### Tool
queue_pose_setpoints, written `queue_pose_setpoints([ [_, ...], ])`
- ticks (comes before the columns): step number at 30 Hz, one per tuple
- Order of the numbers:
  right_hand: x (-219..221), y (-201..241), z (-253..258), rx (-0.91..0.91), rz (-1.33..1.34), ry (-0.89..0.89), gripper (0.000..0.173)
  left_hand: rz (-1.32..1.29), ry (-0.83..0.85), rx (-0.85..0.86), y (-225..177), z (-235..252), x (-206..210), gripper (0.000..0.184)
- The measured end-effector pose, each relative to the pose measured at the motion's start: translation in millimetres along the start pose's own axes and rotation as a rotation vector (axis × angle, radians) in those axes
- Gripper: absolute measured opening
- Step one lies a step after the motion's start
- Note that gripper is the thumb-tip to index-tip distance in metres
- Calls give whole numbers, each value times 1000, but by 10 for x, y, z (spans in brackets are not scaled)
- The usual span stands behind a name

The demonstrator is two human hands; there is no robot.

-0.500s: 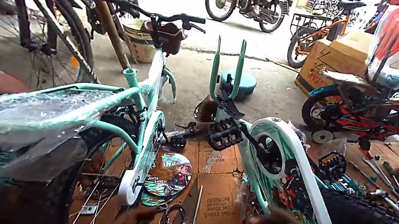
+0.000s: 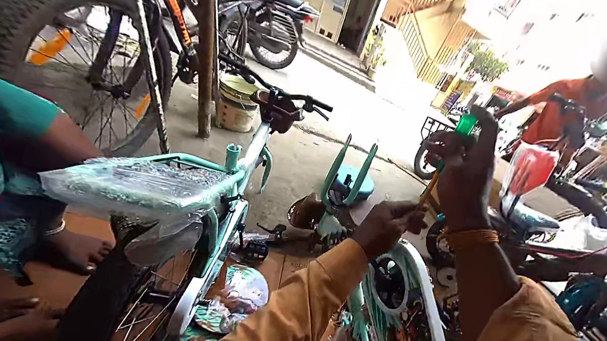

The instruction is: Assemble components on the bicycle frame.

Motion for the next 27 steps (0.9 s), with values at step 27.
queue_pose_setpoints([
  [27, 117, -257, 77, 124, -82, 247, 45, -15, -150, -78, 454, -19, -67, 30],
])
Point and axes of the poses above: each hand's wrist, its own z-axis towards the middle knuckle, its own x-axis out of the palm, y = z × x, the point moved 4 cm from there along z, towards the middle knuckle, and after that the axes turned 7 degrees about -x, right-handed, at the moved point
